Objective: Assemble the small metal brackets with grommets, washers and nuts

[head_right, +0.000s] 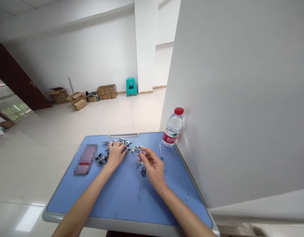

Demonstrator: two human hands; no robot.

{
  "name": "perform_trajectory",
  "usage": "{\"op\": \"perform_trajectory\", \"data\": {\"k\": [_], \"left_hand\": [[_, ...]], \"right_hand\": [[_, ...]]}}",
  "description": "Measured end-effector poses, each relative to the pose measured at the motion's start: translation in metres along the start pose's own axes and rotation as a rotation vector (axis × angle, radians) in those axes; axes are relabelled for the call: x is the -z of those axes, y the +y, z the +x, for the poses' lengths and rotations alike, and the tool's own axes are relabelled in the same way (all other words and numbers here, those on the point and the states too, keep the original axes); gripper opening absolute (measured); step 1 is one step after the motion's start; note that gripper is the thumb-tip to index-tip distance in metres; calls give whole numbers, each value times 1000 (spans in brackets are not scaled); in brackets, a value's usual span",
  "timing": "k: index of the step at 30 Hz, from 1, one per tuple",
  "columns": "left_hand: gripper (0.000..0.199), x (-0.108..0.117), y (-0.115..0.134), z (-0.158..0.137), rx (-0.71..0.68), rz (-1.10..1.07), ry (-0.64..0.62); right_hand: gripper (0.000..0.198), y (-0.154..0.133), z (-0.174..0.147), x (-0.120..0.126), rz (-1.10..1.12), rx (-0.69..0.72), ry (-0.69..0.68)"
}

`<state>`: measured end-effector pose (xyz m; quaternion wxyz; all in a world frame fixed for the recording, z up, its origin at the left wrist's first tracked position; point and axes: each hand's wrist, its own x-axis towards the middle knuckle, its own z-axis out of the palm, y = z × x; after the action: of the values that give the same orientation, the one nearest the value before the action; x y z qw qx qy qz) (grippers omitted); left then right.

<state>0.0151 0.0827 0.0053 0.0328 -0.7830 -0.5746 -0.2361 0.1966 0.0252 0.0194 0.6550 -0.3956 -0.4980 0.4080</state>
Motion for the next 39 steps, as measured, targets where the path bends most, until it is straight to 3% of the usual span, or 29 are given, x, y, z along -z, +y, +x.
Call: {"op": "perform_trajectory", "data": {"k": [6,10,15,22,29,33,36,39], "left_hand": [[15,10,0,0,51,-29,32],[9,47,-20,-17,108,-73,48],[10,86,-57,-61,210,-71,13],[17,74,-64,-95,228,-14,-89],[20,66,-34,-110,242,-27,-141],[26,72,-18,-114,275,-203,-141],[26,80,-20,-108,170,-247,-111],[34,83,-29,-102,80,-228,-211]], "right_hand": [[23,2,0,2,-21,-22,-3],[25,2,2,3,-15,-23,20],[25,-1,2,3,-17,-21,14],[26,1,-1,4,-140,23,-16],[25,4,0,6,-145,21,-40],[25,3,1,8,-147,17,-48],[25,2,2,9,-172,4,-64],[26,1,4,12,-202,-20,-88]]}}
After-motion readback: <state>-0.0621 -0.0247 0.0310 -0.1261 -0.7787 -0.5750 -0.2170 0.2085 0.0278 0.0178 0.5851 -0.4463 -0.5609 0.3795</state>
